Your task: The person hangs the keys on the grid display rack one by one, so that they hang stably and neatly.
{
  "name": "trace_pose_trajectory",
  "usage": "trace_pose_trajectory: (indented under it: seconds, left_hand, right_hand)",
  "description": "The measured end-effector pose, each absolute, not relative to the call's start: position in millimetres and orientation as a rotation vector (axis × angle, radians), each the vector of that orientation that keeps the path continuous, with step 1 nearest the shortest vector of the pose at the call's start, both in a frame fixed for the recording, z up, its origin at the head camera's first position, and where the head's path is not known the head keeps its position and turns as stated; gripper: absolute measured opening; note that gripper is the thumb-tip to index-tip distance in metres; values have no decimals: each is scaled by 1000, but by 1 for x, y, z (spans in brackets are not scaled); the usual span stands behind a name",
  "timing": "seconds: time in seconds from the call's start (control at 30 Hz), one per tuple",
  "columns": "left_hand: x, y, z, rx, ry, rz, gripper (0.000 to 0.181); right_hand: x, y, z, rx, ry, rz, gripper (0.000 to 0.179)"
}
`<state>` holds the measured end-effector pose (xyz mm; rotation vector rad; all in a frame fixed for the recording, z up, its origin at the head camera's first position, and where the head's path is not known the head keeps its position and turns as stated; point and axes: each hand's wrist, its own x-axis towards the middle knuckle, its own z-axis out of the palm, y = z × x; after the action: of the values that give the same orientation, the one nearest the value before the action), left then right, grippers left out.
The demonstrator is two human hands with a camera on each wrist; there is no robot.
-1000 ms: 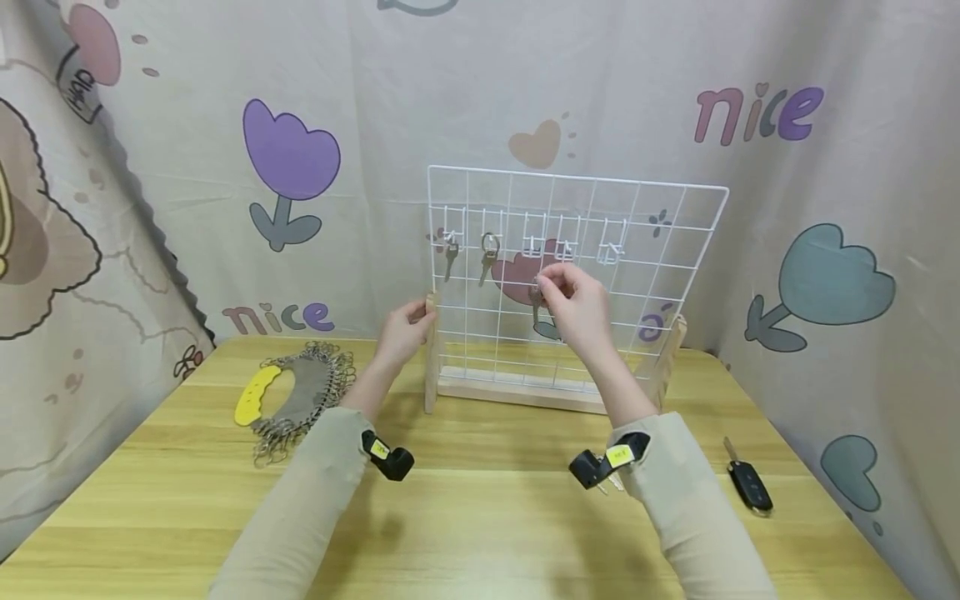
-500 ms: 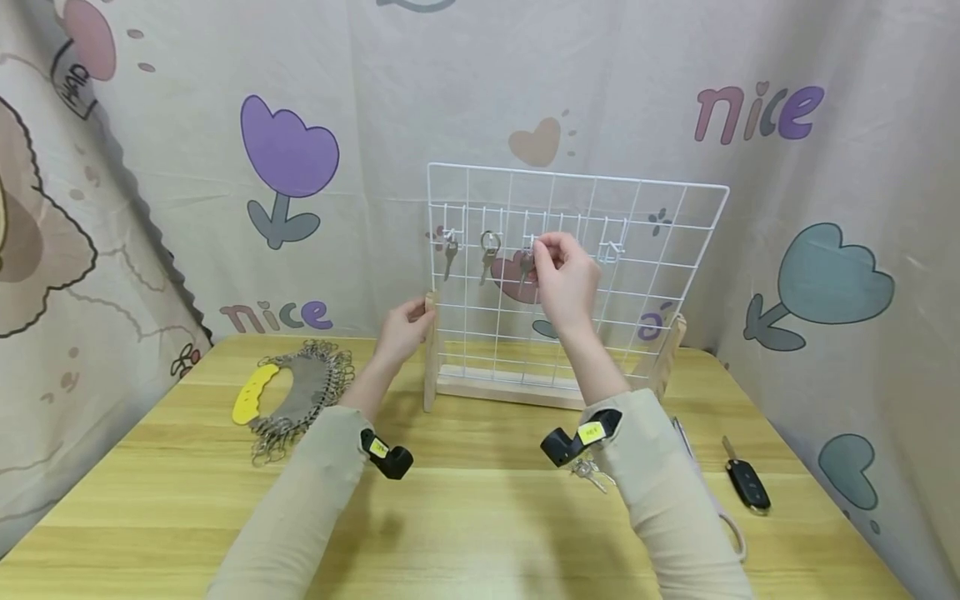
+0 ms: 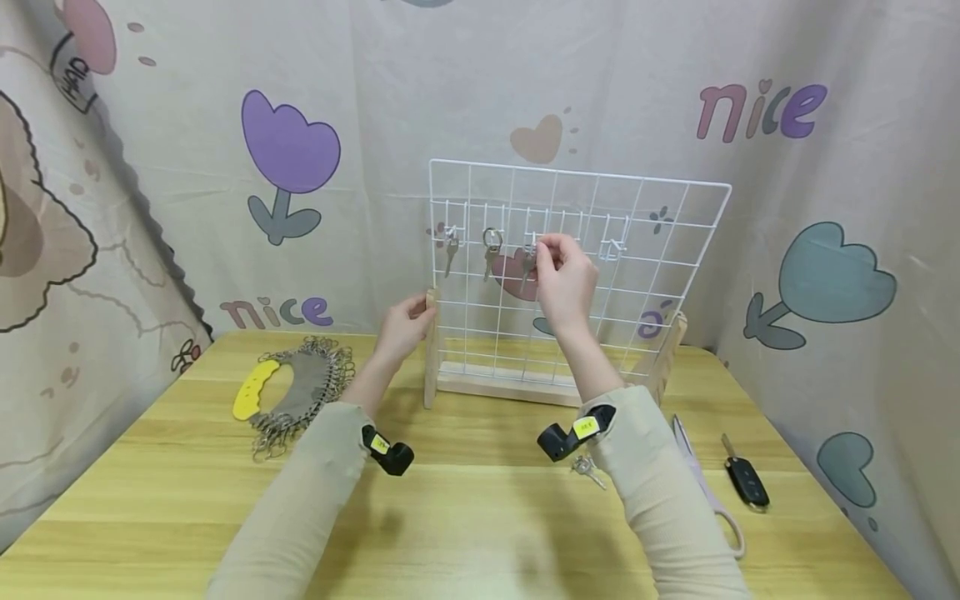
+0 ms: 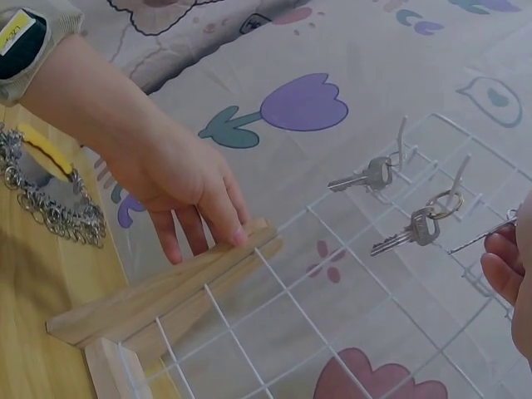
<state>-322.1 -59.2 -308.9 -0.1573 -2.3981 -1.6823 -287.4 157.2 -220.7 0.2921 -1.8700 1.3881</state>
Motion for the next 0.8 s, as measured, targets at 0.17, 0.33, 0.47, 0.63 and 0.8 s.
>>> trace_pose_trajectory:
  seconds: [0.17,0.33,0.47,0.63,0.8]
  left_hand:
    - [-322,-59,-310,-159,-2393,-1681,42]
    - [-323,-59,-310,-154,-2396,-1672,42]
    - [-322,-60,-310,-141,-2410,-1675,43]
    - [-322,-60,-310,-134,-2414,-1678,43]
    - [-323,-60,-309,-131,-2415,-1672,43]
  right_hand:
    - [-290,157,-223,302,-1873,1434,15]
    - [-292,157,-226,287,-1860,1538,14]
    - [-292,160,-236,257,-1848,1629,13]
    - [-285,171,-252,233,-1906,1636,15]
    - [-279,189,-274,248,-1981,1648,17]
